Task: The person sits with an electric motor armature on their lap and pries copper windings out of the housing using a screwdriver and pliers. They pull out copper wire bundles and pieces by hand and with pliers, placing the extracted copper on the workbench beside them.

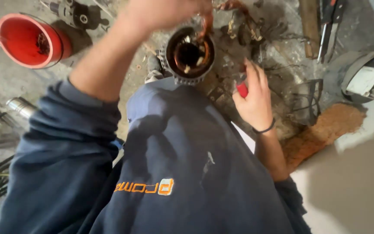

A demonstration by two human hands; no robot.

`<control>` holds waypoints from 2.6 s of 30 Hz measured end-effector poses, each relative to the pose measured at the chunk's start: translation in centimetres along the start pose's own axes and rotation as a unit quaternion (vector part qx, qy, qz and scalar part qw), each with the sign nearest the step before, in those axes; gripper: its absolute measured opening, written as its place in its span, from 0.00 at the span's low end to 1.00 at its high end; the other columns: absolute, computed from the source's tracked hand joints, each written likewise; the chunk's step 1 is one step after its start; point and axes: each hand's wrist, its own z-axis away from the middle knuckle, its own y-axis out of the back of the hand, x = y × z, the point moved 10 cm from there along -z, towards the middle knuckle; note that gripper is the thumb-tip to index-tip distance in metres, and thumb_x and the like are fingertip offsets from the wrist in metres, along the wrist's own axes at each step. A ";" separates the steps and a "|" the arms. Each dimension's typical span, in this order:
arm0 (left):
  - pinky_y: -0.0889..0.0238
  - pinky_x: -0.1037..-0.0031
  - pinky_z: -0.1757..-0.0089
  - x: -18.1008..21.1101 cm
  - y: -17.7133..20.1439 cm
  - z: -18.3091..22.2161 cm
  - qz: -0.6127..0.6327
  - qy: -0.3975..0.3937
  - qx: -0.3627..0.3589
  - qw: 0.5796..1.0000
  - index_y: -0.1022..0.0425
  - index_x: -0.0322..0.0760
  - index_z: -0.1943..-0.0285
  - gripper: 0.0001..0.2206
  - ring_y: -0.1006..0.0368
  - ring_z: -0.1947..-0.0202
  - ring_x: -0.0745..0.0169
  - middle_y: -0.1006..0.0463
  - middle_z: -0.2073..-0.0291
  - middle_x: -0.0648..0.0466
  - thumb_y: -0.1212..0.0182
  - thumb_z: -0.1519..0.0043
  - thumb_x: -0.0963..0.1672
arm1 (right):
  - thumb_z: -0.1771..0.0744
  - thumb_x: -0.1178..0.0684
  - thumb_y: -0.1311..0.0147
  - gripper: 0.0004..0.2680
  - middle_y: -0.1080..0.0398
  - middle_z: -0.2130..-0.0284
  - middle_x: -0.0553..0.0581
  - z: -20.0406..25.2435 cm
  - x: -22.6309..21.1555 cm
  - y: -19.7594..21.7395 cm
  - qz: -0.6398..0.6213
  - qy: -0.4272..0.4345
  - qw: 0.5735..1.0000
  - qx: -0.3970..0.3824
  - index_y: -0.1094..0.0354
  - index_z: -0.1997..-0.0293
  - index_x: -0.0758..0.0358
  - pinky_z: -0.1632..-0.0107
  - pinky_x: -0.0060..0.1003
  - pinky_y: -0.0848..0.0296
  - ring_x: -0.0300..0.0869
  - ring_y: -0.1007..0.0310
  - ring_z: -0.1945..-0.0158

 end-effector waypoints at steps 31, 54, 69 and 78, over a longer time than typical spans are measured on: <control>0.43 0.59 0.32 -5.3 -9.0 11.5 0.279 0.185 0.185 0.924 0.44 0.29 0.24 0.35 0.37 0.29 0.38 0.33 0.33 0.36 0.36 0.41 0.44 | 0.35 0.63 0.40 0.24 0.41 0.36 0.69 -9.6 -5.2 -1.0 0.326 0.277 0.903 -0.047 0.40 0.29 0.72 0.27 0.55 0.34 0.65 0.43 0.30; 0.36 0.61 0.40 -7.3 -8.0 3.0 0.346 -0.036 -0.157 0.924 0.34 0.40 0.28 0.33 0.27 0.40 0.46 0.25 0.39 0.41 0.36 0.47 0.46 | 0.36 0.52 0.45 0.09 0.31 0.73 0.57 -7.3 -6.0 -1.7 0.317 0.066 0.925 -0.198 0.32 0.56 0.65 0.56 0.48 0.37 0.51 0.32 0.72; 0.29 0.53 0.65 -5.6 -4.9 4.1 0.083 0.204 0.040 0.975 0.20 0.38 0.51 0.21 0.21 0.65 0.40 0.19 0.63 0.43 0.38 0.34 0.57 | 0.41 0.54 0.45 0.14 0.27 0.70 0.73 -3.1 -3.8 -4.5 0.119 -0.158 0.914 -0.354 0.28 0.53 0.63 0.61 0.58 0.29 0.67 0.26 0.64; 0.28 0.55 0.66 -5.8 -5.1 2.8 0.108 0.154 0.030 0.982 0.20 0.39 0.53 0.18 0.20 0.66 0.42 0.19 0.63 0.48 0.37 0.33 0.55 | 0.43 0.60 0.42 0.15 0.30 0.72 0.68 -2.5 -2.0 -5.9 0.004 -0.063 0.947 -0.315 0.31 0.54 0.66 0.61 0.56 0.35 0.65 0.34 0.66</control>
